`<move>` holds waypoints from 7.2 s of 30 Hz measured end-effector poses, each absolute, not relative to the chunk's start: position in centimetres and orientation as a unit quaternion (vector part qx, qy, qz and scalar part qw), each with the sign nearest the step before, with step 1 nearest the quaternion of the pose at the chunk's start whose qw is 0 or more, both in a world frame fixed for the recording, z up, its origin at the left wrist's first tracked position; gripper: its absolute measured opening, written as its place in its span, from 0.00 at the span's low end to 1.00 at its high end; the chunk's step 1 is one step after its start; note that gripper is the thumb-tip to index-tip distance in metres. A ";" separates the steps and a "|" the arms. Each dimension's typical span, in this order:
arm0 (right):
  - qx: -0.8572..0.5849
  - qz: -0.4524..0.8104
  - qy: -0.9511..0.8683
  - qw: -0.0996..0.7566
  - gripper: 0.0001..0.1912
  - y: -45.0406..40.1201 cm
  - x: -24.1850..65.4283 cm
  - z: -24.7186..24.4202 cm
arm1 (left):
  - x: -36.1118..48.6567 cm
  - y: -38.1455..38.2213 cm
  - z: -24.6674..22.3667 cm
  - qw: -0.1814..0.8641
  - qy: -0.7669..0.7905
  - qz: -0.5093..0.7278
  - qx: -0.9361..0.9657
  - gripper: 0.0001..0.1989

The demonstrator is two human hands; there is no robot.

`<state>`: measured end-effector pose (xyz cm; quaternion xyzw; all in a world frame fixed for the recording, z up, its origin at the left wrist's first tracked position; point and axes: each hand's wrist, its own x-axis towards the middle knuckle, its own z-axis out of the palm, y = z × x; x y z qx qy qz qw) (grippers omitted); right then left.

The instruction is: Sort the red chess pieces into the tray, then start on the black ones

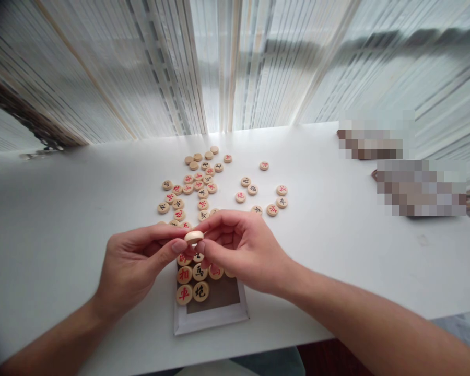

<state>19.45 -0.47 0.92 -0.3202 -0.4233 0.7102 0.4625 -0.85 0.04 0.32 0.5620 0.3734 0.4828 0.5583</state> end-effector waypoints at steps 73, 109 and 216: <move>-0.473 0.181 -0.845 0.170 0.04 -8.2 21.3 -0.4 | -1.2 0.5 -0.9 0.379 0.423 0.454 0.687 0.04; -0.461 0.128 -0.856 0.197 0.11 -8.2 21.2 -0.8 | -1.2 0.7 -1.2 0.373 0.413 0.454 0.696 0.03; -0.394 0.368 -0.686 0.488 0.12 1.0 19.2 -1.5 | -1.5 1.6 -0.4 0.643 0.354 0.431 0.525 0.10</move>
